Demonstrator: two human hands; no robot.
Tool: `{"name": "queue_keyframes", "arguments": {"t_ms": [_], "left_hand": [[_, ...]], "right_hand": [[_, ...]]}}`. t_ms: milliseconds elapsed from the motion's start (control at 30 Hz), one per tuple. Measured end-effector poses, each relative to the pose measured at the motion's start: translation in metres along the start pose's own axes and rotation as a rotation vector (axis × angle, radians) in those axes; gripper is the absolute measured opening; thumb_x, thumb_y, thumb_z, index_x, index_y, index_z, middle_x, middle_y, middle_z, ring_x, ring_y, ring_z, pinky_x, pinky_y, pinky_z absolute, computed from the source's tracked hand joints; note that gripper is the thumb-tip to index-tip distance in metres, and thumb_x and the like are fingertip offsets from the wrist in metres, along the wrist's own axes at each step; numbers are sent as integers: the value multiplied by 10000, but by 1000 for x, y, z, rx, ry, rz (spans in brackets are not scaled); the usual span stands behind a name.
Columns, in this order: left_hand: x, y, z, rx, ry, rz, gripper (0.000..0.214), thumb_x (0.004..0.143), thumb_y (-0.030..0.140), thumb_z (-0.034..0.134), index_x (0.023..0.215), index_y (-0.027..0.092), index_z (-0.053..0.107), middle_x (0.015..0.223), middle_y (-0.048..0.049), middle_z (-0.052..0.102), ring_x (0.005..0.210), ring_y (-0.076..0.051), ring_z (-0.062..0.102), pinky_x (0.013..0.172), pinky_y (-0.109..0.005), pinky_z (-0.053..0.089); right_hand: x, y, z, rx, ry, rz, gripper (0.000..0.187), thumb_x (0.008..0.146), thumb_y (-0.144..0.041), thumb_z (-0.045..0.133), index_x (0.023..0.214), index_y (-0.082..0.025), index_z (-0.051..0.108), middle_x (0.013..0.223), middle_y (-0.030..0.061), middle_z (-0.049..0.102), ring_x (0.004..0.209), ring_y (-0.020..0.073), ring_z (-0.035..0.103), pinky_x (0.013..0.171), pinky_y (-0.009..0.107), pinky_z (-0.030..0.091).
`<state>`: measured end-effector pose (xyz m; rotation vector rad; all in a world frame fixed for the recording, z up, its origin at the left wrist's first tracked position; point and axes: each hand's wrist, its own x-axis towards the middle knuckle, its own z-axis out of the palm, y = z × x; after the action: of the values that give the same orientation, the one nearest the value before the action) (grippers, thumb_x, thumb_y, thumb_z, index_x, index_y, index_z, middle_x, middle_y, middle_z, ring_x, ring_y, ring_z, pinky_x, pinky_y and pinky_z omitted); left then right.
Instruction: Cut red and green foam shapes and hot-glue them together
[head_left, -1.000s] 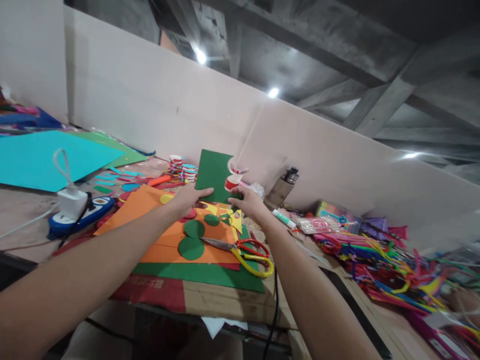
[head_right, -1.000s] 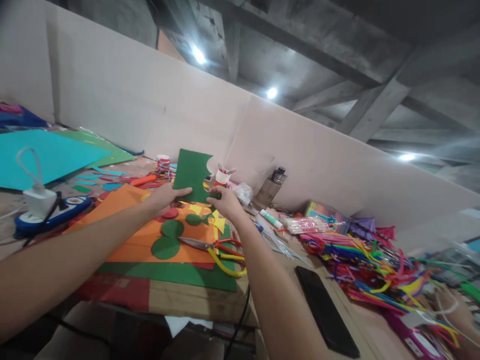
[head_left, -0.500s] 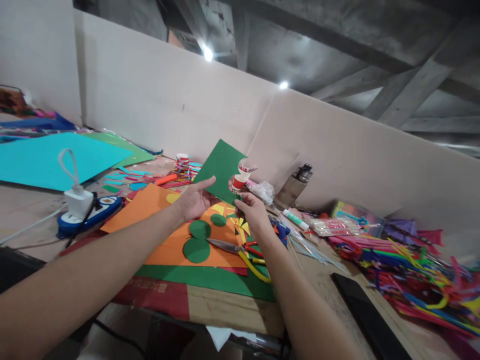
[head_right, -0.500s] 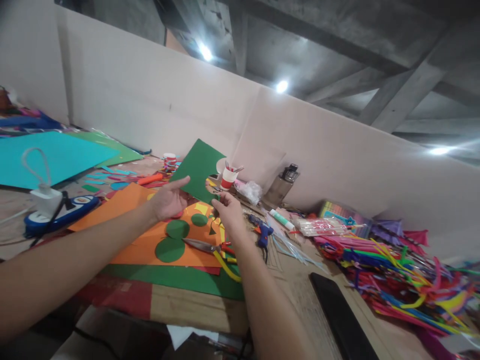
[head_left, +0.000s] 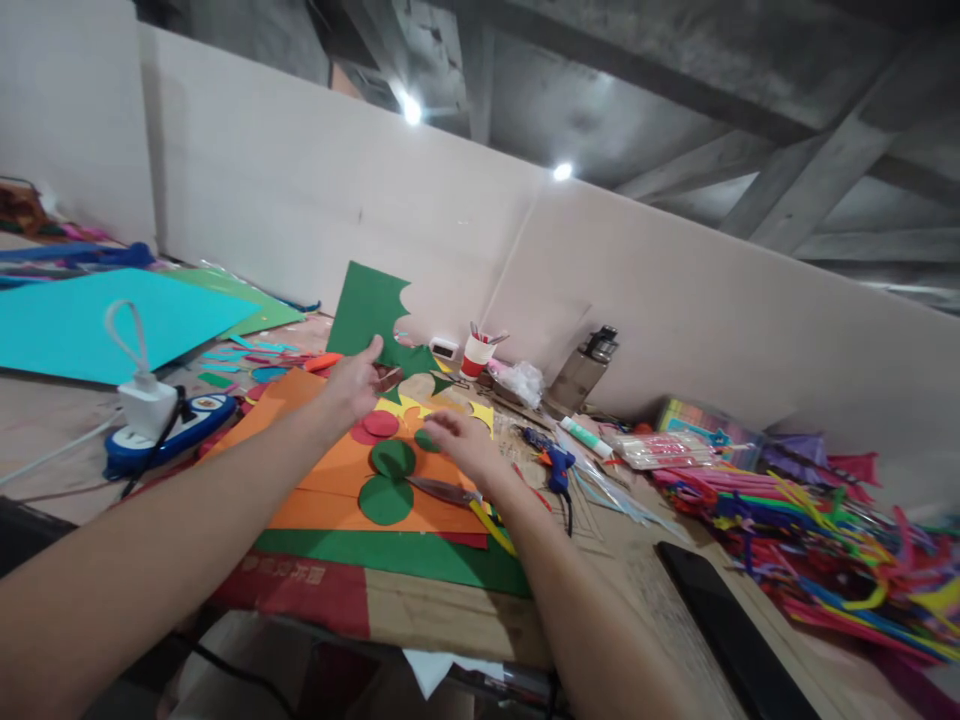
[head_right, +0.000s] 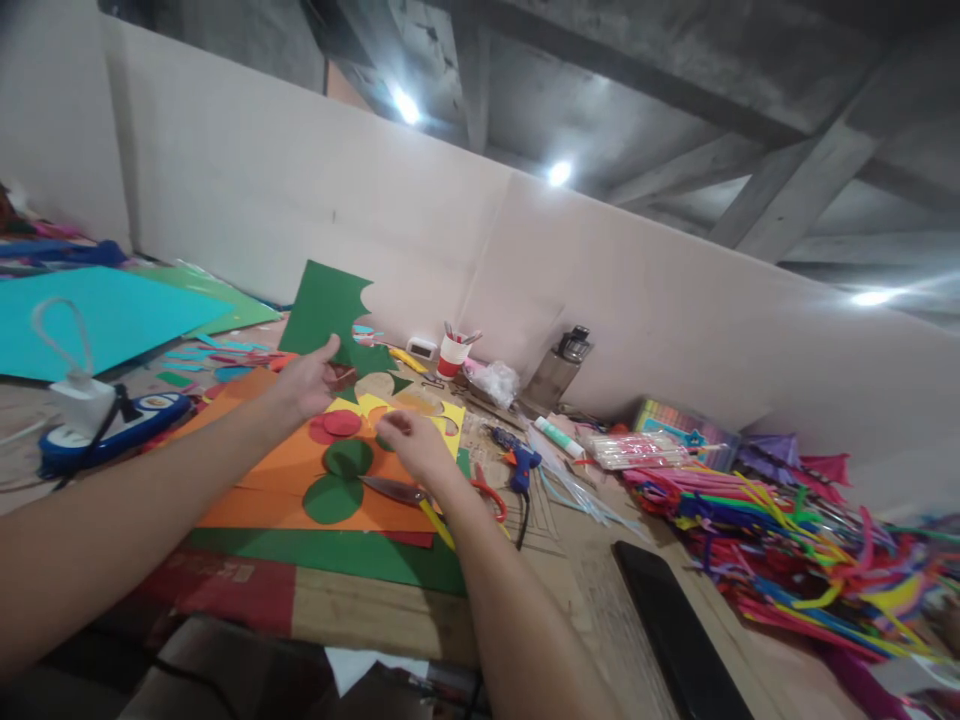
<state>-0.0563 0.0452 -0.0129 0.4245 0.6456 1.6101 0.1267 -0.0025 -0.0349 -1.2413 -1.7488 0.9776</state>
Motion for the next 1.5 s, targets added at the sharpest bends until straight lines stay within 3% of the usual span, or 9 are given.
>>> {"name": "queue_keyframes", "arguments": {"t_ms": [133,267,433,633,767,900,1033,1367,1500], "left_hand": [[3,5,-3,6,76,47,148,828,167,655,703,144,579,545,18,611,399,-84,529,461,-205,512],[6,3,-5,-47,-10,127,126,811,96,649,716,149,587,616,19,640,522,-103,616,599,-254,578],[5,1,-3,-61,-46,184,131,792,29,623,732,142,598,674,8,668,625,-108,642,771,-344,593],[3,1,-1,-46,-25,171,214,755,-44,570,635,130,537,616,-5,630,611,-122,636,793,-402,591],[0,-2,-2,-25,-85,170,168,785,6,594,684,136,560,676,-15,670,614,-122,648,796,-421,590],[-10,-9,2,13,-145,68,32,841,133,604,850,145,633,763,-51,723,707,-165,699,820,-423,583],[-28,-17,11,17,-255,-65,197,917,266,502,997,164,650,877,-92,752,838,-220,718,841,-470,570],[-68,-40,32,23,-308,-179,155,866,189,609,717,156,580,471,46,562,397,-69,501,812,-444,582],[-74,-49,30,31,-404,-244,146,921,201,513,929,154,651,748,-48,721,598,-126,660,812,-412,581]], "right_hand": [[1,-8,16,-392,-250,-52,437,702,-367,738,1099,-206,653,1074,54,684,896,195,634,775,317,479],[10,-16,25,-719,-354,-90,630,620,-427,794,1172,-184,613,1163,124,639,1044,303,595,794,364,469],[22,-20,30,-693,-398,3,708,482,-379,864,1121,-178,636,1070,97,669,946,282,617,712,307,448],[17,-23,21,-478,-232,-29,68,757,-188,602,773,-182,668,700,-12,619,658,136,552,593,244,379],[2,-24,-6,-233,-81,-63,113,760,-229,569,775,-185,672,678,-23,627,589,110,517,573,241,407],[-12,-22,-36,210,249,-40,216,670,-381,680,752,-182,665,657,-17,635,519,108,508,506,250,432],[-17,-25,-50,446,449,-87,295,605,-406,751,762,-182,639,653,-26,619,516,97,493,495,234,424],[-18,-29,-36,503,460,-122,273,590,-385,772,683,-178,619,642,-38,596,590,99,478,596,241,379],[-19,-26,-29,535,456,-81,269,563,-368,785,635,-171,615,618,-37,591,614,106,496,650,256,407]]}}
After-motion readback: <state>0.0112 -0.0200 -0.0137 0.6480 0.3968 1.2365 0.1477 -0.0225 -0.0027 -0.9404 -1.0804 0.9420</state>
